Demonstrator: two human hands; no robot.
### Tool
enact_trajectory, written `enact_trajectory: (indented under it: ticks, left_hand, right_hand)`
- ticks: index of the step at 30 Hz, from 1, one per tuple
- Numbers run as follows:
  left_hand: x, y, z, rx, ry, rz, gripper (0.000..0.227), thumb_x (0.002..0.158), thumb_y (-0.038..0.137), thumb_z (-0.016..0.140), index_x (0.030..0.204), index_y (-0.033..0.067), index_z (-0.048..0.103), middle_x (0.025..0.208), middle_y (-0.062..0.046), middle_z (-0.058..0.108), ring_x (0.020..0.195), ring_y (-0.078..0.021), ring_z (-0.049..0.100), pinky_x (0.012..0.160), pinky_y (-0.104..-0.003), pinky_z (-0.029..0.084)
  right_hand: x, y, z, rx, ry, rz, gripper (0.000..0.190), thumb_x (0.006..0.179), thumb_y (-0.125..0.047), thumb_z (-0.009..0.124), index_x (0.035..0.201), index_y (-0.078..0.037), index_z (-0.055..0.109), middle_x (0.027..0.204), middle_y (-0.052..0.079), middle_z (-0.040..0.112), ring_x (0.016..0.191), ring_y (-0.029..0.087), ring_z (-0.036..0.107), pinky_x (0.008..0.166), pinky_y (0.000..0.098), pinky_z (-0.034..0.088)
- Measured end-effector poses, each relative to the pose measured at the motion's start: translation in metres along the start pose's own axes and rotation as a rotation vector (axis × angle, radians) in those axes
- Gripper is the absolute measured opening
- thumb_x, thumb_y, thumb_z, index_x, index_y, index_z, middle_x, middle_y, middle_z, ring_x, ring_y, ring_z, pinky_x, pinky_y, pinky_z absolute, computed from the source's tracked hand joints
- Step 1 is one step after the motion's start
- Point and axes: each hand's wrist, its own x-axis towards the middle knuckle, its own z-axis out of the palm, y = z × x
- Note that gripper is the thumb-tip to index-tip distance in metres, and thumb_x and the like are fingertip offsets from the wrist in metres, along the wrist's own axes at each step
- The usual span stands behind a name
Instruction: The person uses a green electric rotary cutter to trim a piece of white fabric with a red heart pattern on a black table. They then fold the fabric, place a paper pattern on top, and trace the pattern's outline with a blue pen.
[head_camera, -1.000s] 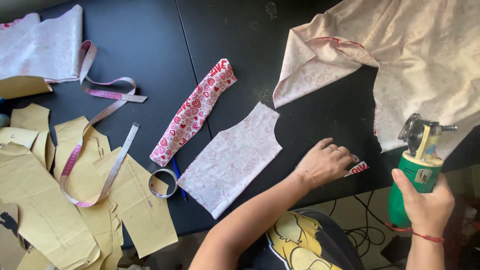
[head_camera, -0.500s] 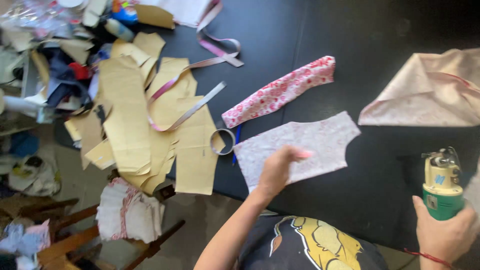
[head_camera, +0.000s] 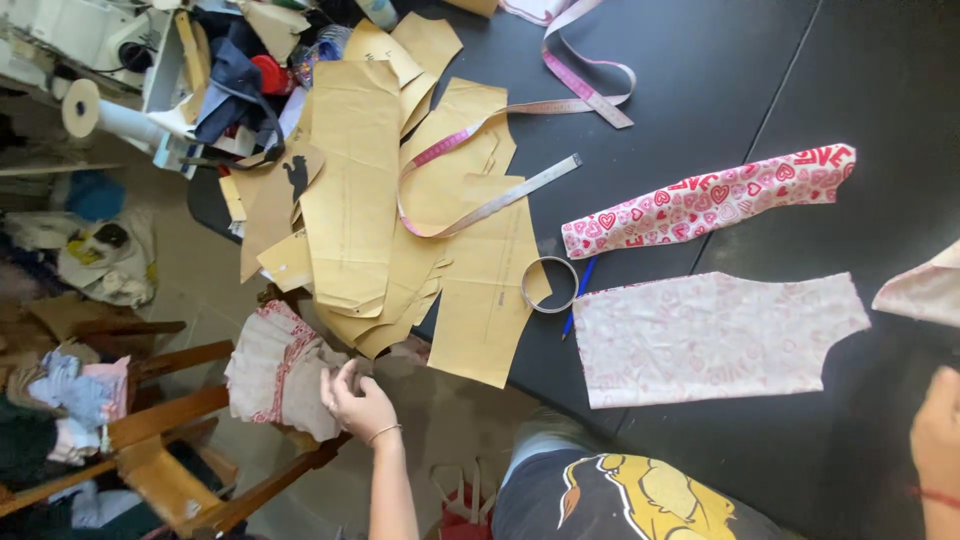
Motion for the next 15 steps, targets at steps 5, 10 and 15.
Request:
enact_trajectory:
  ticks: [5,10,15]
  left_hand:
    - [-0.022,0.159,0.036,-0.217,-0.308,0.621,0.008,0.077,0.002,0.057,0.08,0.0082,0.06,0.09,-0.006,0.059,0.084,-0.0202,0.053,0.076,-0.031,0.039]
    - [-0.05,0.21,0.128,-0.212,-0.519,1.075,0.014,0.073,0.011,0.061,0.084,0.0186,0.056,0.091,0.003,0.057,0.082,-0.0151,0.056,0.07,-0.032,0.036]
    - [-0.041,0.213,0.177,-0.109,-0.712,1.042,0.021,0.066,0.026,0.071,0.072,0.0218,0.051,0.078,0.002,0.051,0.066,-0.0203,0.048,0.059,-0.035,0.034]
  right_hand:
    - [0.162,-0.118,-0.073,0.872,0.024,0.142,0.035,0.091,-0.006,0.055,0.121,0.01,0.045,0.107,0.023,0.053,0.089,0.028,0.053,0.076,0.0345,0.041]
    - [0.23,-0.144,-0.04,0.72,-0.183,0.438,0.048,0.071,-0.046,0.071,0.097,-0.008,0.059,0.078,0.006,0.062,0.072,0.017,0.059,0.068,0.0308,0.043]
    - [0.238,-0.157,-0.05,0.756,-0.193,0.294,0.038,0.079,-0.036,0.071,0.096,-0.006,0.055,0.084,0.009,0.061,0.076,0.019,0.057,0.069,0.0328,0.041]
